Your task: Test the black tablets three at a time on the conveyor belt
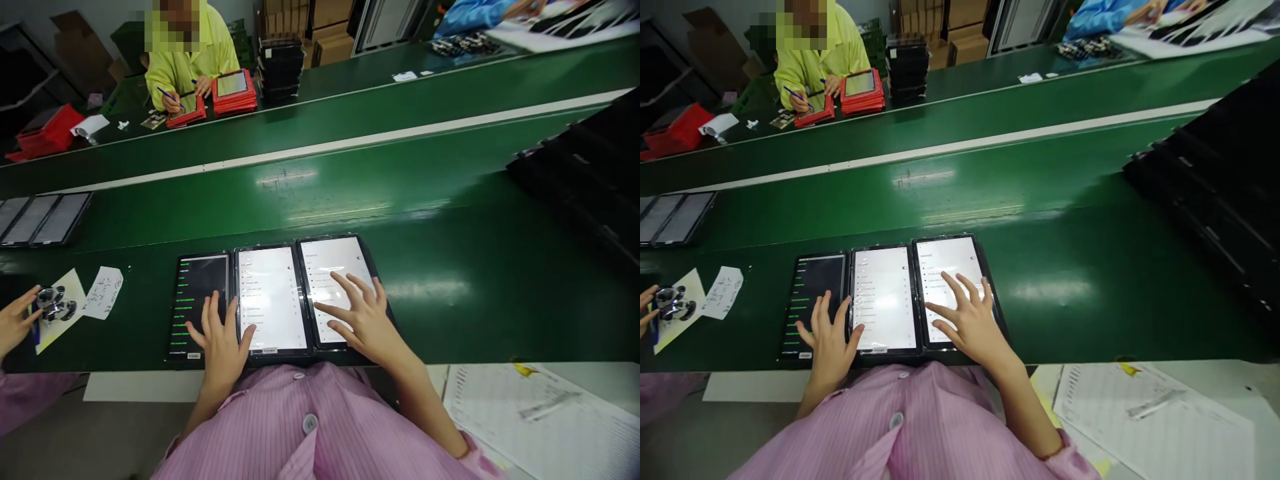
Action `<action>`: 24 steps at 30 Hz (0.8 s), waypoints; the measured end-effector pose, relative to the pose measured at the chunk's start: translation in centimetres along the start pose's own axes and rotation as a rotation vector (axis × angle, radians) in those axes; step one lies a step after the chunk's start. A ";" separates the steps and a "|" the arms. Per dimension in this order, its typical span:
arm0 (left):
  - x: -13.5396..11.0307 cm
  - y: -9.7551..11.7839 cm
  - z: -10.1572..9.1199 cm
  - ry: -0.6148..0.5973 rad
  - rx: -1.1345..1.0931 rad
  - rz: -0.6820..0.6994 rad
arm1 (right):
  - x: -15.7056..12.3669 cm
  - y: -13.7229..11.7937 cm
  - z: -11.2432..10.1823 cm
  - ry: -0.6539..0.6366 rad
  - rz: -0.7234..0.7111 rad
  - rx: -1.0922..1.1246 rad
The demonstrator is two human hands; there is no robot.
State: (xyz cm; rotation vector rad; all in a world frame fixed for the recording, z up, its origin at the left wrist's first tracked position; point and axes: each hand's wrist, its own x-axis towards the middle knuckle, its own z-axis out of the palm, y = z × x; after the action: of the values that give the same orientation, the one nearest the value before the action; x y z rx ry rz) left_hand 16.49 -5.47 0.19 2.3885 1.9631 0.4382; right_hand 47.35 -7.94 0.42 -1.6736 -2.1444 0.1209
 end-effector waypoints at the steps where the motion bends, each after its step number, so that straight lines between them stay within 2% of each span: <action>1: 0.1 0.2 0.1 -0.001 0.013 -0.002 | -0.4 0.5 -0.3 0.026 0.025 -0.011; 4: 0.3 0.6 -0.1 -0.032 0.049 0.004 | -1.9 2.5 -1.9 0.157 0.048 -0.048; 6: 0.4 0.8 -0.3 -0.102 0.038 0.058 | -2.7 3.4 -2.8 0.248 0.039 -0.055; 9: 0.4 0.2 -0.7 -0.162 -0.010 0.107 | -3.0 3.2 -3.4 0.368 0.117 -0.038; 11: 0.3 -0.8 -1.1 -0.099 -0.014 0.016 | -2.8 2.2 -3.2 0.449 0.164 -0.029; 14: -0.1 -3.3 -1.7 0.034 0.004 -0.188 | -2.3 1.1 -2.3 0.529 0.132 -0.032; 17: -0.8 -6.0 -2.2 0.106 0.036 -0.326 | -1.5 0.6 -1.2 0.536 0.024 -0.032; 19: -1.5 -7.5 -2.3 0.142 0.060 -0.364 | -0.8 0.1 -0.3 0.489 -0.069 -0.008; 24: -2.5 -9.3 -2.2 0.213 -0.018 -0.269 | 1.7 -4.0 1.8 0.167 -0.170 0.065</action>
State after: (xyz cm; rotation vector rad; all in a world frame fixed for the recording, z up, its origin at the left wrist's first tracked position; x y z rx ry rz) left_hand 6.63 -6.29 0.06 2.0986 2.3136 0.7181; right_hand 42.72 -7.05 0.47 -1.4065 -2.1216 0.0001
